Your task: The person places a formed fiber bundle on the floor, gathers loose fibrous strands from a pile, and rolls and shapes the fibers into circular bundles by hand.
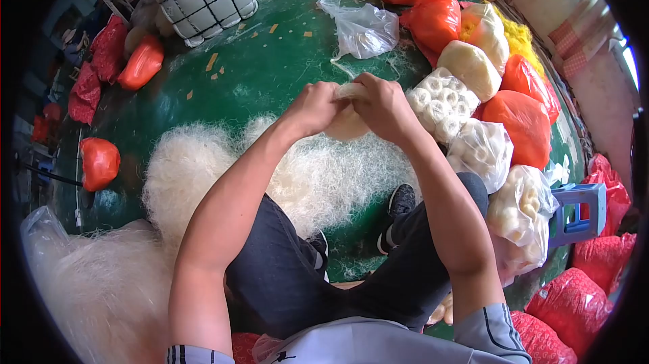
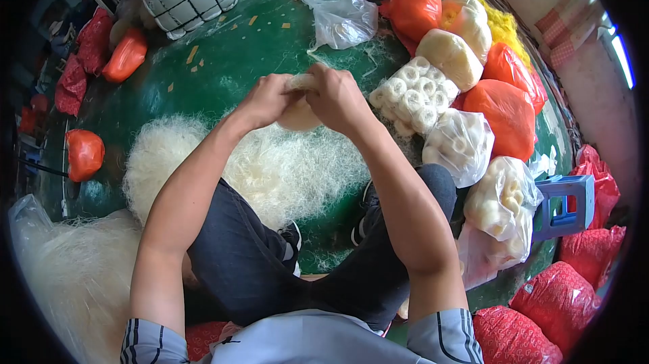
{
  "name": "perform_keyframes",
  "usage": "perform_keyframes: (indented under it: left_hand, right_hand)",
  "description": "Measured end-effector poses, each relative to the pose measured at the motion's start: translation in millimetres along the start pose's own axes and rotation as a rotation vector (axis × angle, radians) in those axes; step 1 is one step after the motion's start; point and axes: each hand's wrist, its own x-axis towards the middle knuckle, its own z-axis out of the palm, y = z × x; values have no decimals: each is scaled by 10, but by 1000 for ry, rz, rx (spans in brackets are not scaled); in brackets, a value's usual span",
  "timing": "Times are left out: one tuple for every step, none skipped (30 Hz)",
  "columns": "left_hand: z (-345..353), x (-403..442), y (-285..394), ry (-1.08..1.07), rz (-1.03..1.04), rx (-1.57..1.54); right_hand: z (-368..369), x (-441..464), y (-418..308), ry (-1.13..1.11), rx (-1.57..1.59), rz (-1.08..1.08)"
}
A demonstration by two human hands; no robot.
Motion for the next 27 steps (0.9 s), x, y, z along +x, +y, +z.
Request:
perform_keyframes:
  left_hand:
    - [-2,-6,1,34,5,-52]
    - [30,-2,-2,89,53,-43]
    - [35,-2,27,78,23,-22]
    - [35,2,56,68,-5,-2]
    - [35,4,84,60,-35,18]
    - [80,23,42,124,-5,-64]
    - [137,58,-22,189,25,-145]
    - [172,97,-89,256,58,-225]
    - [159,74,-50,259,55,-211]
    - [160,43,-12,259,53,-198]
    - [161,22,27,257,51,-185]
    - [120,-14,128,188,-13,-192]
    - [52,-57,254,120,-77,-198]
    - [13,-84,314,54,-143,-202]
    - [14,-83,296,74,-141,-246]
    - [20,-63,263,95,-137,-289]
    - [33,-41,236,115,-131,-332]
    - [78,-19,170,187,-6,-231]
    - [129,-8,105,256,119,-130]
    - [171,8,35,323,243,-29]
    - [150,11,56,256,175,-66]
    - [116,16,70,191,104,-102]
    - [84,11,82,128,30,-139]
    - [65,14,66,128,-9,-234]
    - [43,29,59,127,-46,-329]
    - [35,43,56,124,-81,-424]
    - [95,49,19,215,70,-285]
  right_hand:
    - [-30,14,13,-56,-23,50]
    - [-42,18,19,-110,-46,100]
    - [-7,4,27,-35,-10,93]
    - [47,-8,30,40,25,85]
    - [80,-11,39,114,60,75]
    - [59,1,21,88,91,148]
    - [13,33,-8,62,122,220]
    - [-24,69,-30,38,151,290]
    - [-36,80,-36,34,134,303]
    - [-47,78,-35,32,117,319]
    - [-56,73,-29,30,98,336]
    - [-27,59,2,93,83,278]
    - [30,49,37,155,69,218]
    - [74,46,72,215,57,155]
    - [65,55,74,157,153,217]
    - [33,71,81,99,248,276]
    - [3,84,86,43,342,335]
    - [-25,91,54,11,269,325]
    - [-53,88,13,-21,196,318]
    - [-70,79,-7,-53,124,311]
    - [-65,71,22,-12,151,281]
    - [-49,68,57,27,180,250]
    - [-33,70,84,63,210,217]
    - [-39,81,87,76,344,279]
    - [-52,97,101,42,313,301]
    - [-72,106,119,11,281,326]
    - [-104,105,84,-20,247,354]
